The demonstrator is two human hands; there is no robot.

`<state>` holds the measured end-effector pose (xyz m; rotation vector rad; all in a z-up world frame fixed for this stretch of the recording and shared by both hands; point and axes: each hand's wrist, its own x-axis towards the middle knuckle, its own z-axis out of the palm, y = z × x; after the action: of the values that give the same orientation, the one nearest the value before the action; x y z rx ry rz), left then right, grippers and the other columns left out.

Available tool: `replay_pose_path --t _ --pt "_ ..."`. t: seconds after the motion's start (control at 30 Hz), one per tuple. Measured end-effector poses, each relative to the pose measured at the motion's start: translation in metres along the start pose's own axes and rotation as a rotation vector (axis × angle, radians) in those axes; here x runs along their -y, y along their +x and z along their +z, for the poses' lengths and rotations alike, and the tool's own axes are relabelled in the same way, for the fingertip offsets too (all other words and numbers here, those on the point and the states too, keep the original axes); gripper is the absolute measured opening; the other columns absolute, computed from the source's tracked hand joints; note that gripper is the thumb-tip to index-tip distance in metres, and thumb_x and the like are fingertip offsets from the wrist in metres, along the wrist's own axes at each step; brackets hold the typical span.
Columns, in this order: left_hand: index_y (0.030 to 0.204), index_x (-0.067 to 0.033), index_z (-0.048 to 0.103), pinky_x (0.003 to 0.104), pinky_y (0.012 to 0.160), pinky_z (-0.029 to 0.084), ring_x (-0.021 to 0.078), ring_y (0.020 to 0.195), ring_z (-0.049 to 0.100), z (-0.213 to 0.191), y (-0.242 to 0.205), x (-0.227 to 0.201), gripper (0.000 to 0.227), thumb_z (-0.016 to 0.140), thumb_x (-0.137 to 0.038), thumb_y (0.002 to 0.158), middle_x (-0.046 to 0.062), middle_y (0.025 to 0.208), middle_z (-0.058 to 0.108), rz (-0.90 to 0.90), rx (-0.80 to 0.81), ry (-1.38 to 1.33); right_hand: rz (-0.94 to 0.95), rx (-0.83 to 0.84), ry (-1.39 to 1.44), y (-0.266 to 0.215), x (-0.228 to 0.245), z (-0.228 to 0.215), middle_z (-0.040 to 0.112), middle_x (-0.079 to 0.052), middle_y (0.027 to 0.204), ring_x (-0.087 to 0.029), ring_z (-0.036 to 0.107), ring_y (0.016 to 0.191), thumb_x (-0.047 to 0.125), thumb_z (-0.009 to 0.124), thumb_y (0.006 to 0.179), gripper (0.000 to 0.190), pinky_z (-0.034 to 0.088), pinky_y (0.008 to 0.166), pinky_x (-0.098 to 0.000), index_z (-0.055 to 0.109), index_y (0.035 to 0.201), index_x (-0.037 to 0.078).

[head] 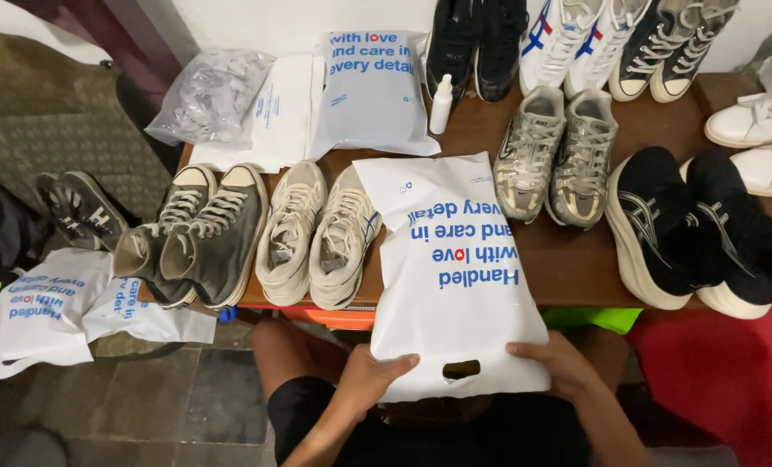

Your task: Packing cleaned or repaired shoes into plastic bags after stuffing them with paper.

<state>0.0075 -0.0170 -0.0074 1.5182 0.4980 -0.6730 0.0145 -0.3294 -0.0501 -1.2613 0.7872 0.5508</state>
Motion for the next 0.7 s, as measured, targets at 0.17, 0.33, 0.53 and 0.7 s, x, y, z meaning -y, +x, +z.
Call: replay_pose_path --t 0.17,0.33,0.53,0.7 --pt "0.108 0.0009 0.084 0.029 0.074 0.055 0.0146 0.088 0.073 0.0 0.007 0.006 0.037 0.083 -0.021 0.077 0.007 0.095 0.082 0.03 -0.098 0.058 -0.071 -0.108 -0.155 -0.003 -0.003 0.006 0.076 -0.023 0.12 -0.035 0.069 0.104 0.016 0.086 0.058 0.072 0.054 0.084 -0.0438 0.072 0.123 -0.012" --pt "0.112 0.0004 0.083 0.029 0.08 0.054 0.0153 0.093 0.072 -0.011 -0.001 -0.012 0.042 0.084 -0.023 0.077 0.008 0.102 0.082 0.017 -0.009 0.028 -0.075 0.031 -0.082 0.005 -0.015 -0.011 0.075 -0.023 0.124 -0.037 0.069 0.108 0.014 0.083 0.063 0.07 0.055 0.092 -0.046 0.07 0.128 -0.011" --pt "0.106 -0.0016 0.085 0.028 0.078 0.054 0.0152 0.092 0.075 -0.016 -0.004 -0.013 0.036 0.081 -0.027 0.081 0.005 0.097 0.083 0.038 -0.017 0.112 -0.044 0.06 -0.075 -0.004 -0.013 -0.007 0.074 -0.025 0.123 -0.039 0.069 0.108 0.014 0.08 0.066 0.071 0.056 0.089 -0.0493 0.067 0.131 -0.009" --pt "0.093 0.0029 0.084 0.028 0.06 0.05 0.0125 0.075 0.068 -0.034 0.006 -0.002 0.032 0.085 -0.027 0.08 0.007 0.085 0.08 0.077 0.007 0.022 -0.019 0.04 -0.147 0.004 -0.018 -0.02 0.075 -0.022 0.12 -0.035 0.068 0.106 0.019 0.077 0.076 0.055 0.055 0.084 -0.0468 0.072 0.123 -0.011"
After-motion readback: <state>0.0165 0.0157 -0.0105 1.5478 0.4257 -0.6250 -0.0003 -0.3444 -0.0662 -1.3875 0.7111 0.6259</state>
